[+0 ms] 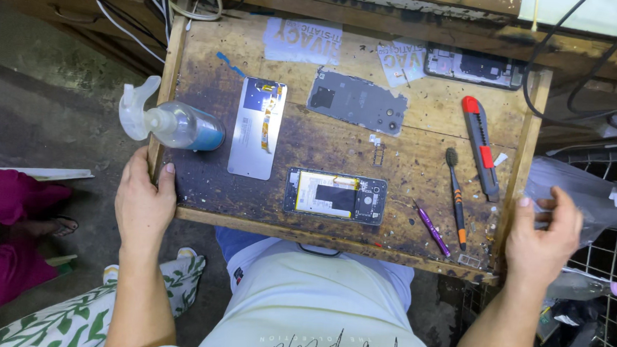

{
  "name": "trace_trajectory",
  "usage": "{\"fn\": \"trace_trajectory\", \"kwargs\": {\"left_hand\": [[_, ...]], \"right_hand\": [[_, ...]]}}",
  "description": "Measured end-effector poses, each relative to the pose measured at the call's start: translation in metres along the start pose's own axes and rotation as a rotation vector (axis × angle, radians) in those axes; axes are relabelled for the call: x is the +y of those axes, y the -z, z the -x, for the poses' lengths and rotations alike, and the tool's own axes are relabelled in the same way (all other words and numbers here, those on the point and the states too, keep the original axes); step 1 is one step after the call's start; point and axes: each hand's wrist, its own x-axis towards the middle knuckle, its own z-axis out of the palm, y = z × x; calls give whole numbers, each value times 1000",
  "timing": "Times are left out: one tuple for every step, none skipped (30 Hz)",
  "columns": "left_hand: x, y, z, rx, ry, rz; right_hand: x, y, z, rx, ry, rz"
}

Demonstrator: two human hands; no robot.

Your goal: The person uses a screwdriver to remove screws from a disassembled smartphone lying on a wooden workbench. They then use a small metal tool to pry and disconnect internal components, including a ribbon cable, while handling the phone's internal frame and battery area.

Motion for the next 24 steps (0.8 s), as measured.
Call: {"fn": "trace_trajectory", "kwargs": {"left_hand": [[0,2,-1,24,-36,-8],[1,4,-1,48,-73,-17],[3,6,-1,75,-106,-22],[5,8,-1,93,-137,-31],[8,10,-3,113,-170,-41],[11,12,-5,132,-202,-50],[15,12,-5,112,-228,43],[20,12,-6,91,-253,135],[25,10,-8,77,-278,227],[31,6,-11,41,-227,284],[38,1,-14,4,-180,341],[45,-5,-18,-32,-133,398],[51,-12,-22,5,-134,443],[56,-19,-27,43,-135,487],[58,-23,-31,76,-137,531],[59,-24,-34,68,-82,537],[59,-25,-39,58,-35,546],[59,-25,-45,49,12,555],[59,-25,-51,70,-34,569],[59,-24,-59,91,-80,582],[60,-25,-67,107,-128,597],[60,-27,-76,109,-169,632],[60,-29,-86,114,-206,668],[59,-32,-96,118,-243,703]], "right_hand": [[-6,2,-2,10,52,17],[-13,4,-4,20,104,33],[-20,5,-7,-17,160,53],[-28,4,-9,-53,215,72],[-35,1,-14,-76,271,109],[-43,-2,-19,-97,328,144],[-48,-6,-25,-111,385,196],[-53,-11,-29,-124,442,247],[-58,-15,-35,-157,440,268],[-62,-19,-39,-189,438,289],[-65,-23,-42,-219,434,310],[-66,-25,-44,-224,414,316],[-68,-26,-43,-235,398,323],[-68,-27,-43,-245,382,330],[-68,-27,-42,-245,382,319],[-67,-27,-41,-245,381,309],[-66,-27,-40,-238,377,299],[-65,-27,-39,-239,364,296],[-64,-27,-38,-239,349,294],[-63,-27,-37,-239,333,293],[-61,-27,-37,-230,347,298],[-60,-28,-36,-221,361,303],[-59,-28,-35,-220,368,309],[-57,-27,-33,-218,375,314]]}}
